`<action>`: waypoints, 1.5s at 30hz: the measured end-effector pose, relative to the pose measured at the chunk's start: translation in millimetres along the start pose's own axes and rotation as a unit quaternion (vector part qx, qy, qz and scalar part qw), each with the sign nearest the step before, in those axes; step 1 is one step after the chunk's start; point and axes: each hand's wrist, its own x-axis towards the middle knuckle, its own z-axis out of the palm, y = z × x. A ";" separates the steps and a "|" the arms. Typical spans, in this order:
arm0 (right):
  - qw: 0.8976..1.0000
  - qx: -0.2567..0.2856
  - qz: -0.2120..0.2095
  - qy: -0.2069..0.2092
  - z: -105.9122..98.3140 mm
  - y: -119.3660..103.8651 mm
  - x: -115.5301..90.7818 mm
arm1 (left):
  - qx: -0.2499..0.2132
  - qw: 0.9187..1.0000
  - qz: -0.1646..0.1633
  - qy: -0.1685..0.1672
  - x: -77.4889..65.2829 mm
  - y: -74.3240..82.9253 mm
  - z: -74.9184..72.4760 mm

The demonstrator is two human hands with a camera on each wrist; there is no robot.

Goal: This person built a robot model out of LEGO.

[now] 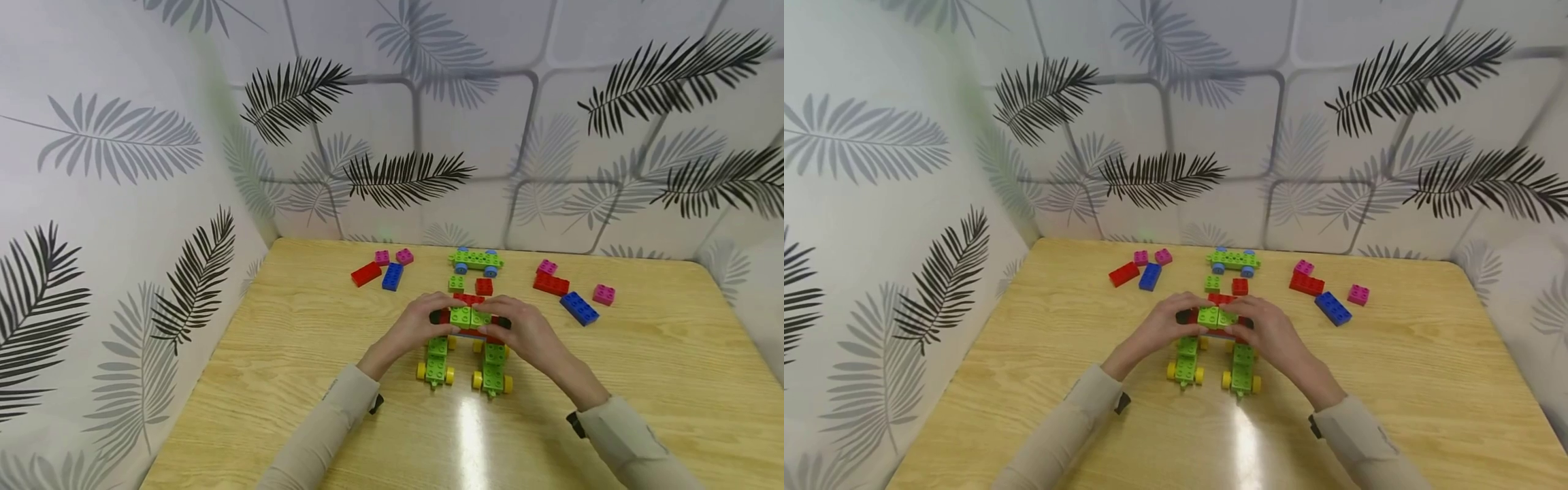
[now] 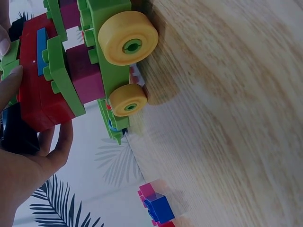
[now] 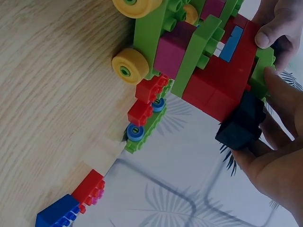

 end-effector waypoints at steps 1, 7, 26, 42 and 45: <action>1.000 0.000 0.000 -0.003 -0.4 0.1 0.4 | -0.001 1.000 -0.002 0.000 0.1 -0.1 0.0; 1.000 -0.019 -0.003 -0.016 -1.9 -1.1 2.7 | 0.015 1.000 -0.007 -0.001 -0.1 0.9 0.4; 0.997 -0.036 -0.021 -0.067 -12.7 -7.0 15.8 | 0.024 1.000 0.009 0.002 -0.3 3.9 -2.0; 0.995 -0.034 -0.005 -0.093 -14.9 -5.9 20.9 | 0.003 1.000 0.026 0.007 -1.5 -0.9 1.1; 0.995 -0.030 0.001 -0.098 -15.6 -5.2 21.4 | 0.003 1.000 0.027 0.008 -1.5 -0.8 1.8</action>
